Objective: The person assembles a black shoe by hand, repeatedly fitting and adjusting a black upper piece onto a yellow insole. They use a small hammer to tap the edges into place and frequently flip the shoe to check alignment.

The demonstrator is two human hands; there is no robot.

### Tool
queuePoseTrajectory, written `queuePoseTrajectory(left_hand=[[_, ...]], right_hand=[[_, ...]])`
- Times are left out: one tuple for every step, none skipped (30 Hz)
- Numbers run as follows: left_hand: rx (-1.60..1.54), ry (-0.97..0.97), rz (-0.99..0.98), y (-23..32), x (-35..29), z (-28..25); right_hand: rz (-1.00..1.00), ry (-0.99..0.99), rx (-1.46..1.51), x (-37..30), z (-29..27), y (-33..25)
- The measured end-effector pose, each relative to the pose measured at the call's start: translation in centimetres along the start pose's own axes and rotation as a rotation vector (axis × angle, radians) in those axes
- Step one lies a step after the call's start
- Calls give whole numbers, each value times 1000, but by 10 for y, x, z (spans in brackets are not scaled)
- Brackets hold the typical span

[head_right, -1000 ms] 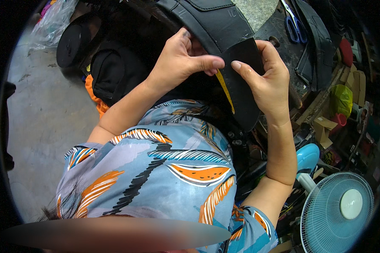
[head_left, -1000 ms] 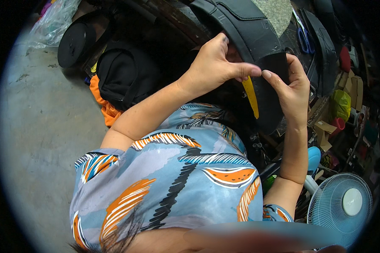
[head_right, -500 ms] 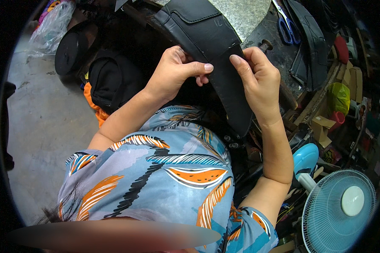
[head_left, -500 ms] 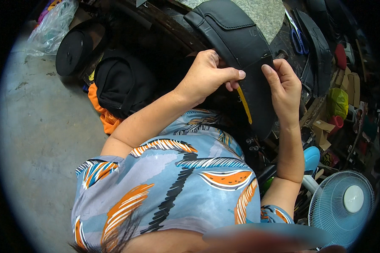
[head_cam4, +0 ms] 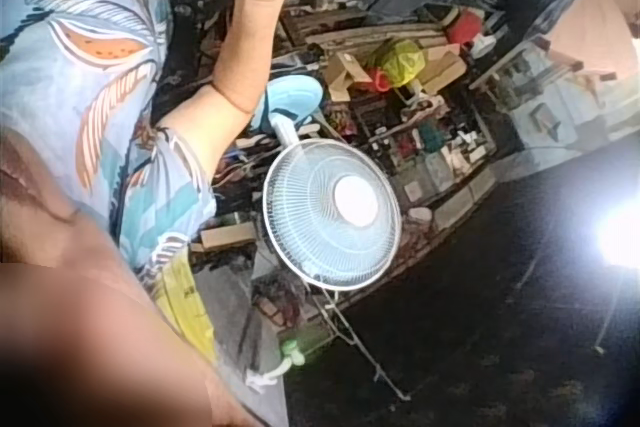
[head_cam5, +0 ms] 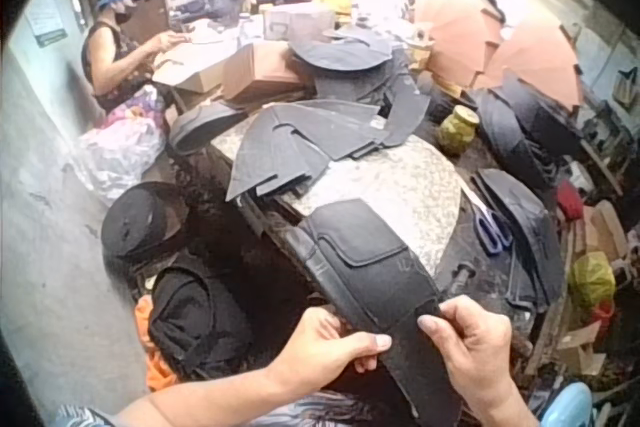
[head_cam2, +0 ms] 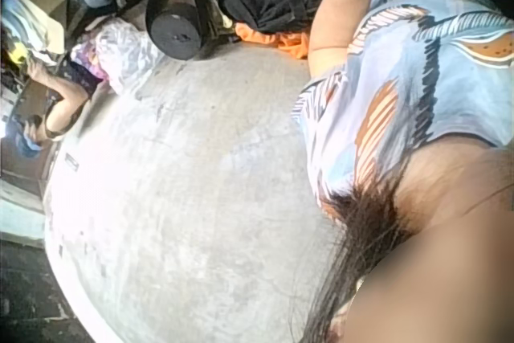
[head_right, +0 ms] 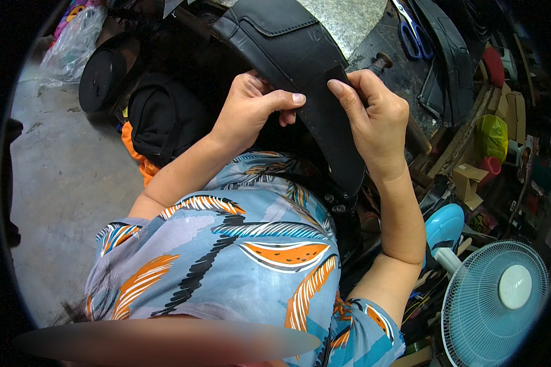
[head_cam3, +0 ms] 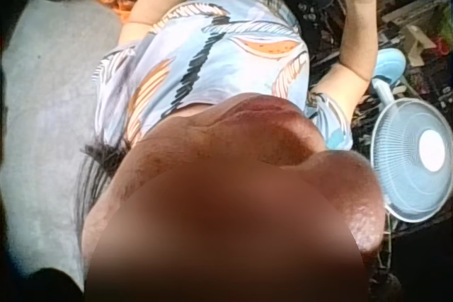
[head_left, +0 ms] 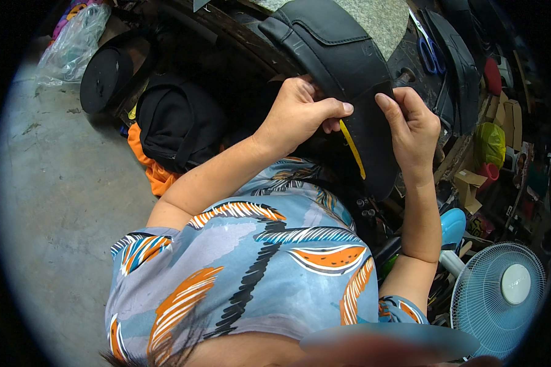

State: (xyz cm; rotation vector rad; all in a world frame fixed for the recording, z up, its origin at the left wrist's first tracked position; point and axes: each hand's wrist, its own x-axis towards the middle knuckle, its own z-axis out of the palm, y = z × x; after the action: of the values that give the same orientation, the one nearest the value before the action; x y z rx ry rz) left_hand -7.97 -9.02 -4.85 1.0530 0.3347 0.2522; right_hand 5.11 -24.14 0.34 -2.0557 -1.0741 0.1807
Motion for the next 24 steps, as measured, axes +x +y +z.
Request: queuePoseTrajectory(left_hand=[[-4, -1, -3, 0, -1, 0], [-4, 5, -10, 0, -1, 1], [1, 14, -19, 0, -2, 1], [-10, 5, -18, 1, -3, 1], [-16, 1, -17, 1, -4, 2], [-18, -11, -7, 1, -5, 2], [-10, -10, -13, 1, -5, 2], [1, -18, -11, 2, -5, 2], [12, -25, 0, 2, -5, 2], [10, -36, -24, 3, -5, 1], [8, -44, -38, 4, -4, 1], [5, -53, -51, 5, -4, 1], [31, -59, -45, 6, -3, 1], [56, -65, -39, 6, -3, 1], [81, -72, -34, 7, -3, 1], [76, -64, -23, 8, -3, 1], [70, -57, -13, 8, -4, 1], [55, -64, 24, 8, -4, 1], [50, -61, -12, 9, -4, 0], [36, -73, -21, 9, -4, -1], [17, -75, -16, 9, -4, -2], [35, -104, -35, 9, -3, -3], [48, -123, -38, 9, -2, -4], [73, -138, -52, 9, -1, -5]], right_hand=[[25, -13, 17, 0, 0, 0], [50, -27, 34, 0, 0, 1], [75, -36, 55, 1, 0, 1], [95, -47, 70, 2, -1, 0], [112, -53, 90, 2, -1, 0], [128, -60, 109, 2, -1, -1], [115, -56, 90, 2, -1, -2], [101, -53, 70, 2, -2, -3], [87, -49, 51, 1, -2, -3], [76, -49, 27, 0, -3, -4], [64, -50, 3, 0, -4, -4], [33, -49, -6, 0, -4, -4], [35, -45, -42, 0, -4, -4], [18, -38, -64, 1, -4, -4], [-8, -41, -71, 2, -4, -3], [41, -68, -45, 3, -3, -2], [81, -104, -5, 5, -2, -2], [192, -120, 1, 7, -1, -2], [134, -102, 106, 7, 1, -2], [147, -64, 177, 8, 1, -2], [200, -75, 227, 8, 1, -2], [192, -97, 322, 8, 0, -2], [225, -168, 396, 7, -2, -2], [231, -222, 492, 7, -4, -1]])
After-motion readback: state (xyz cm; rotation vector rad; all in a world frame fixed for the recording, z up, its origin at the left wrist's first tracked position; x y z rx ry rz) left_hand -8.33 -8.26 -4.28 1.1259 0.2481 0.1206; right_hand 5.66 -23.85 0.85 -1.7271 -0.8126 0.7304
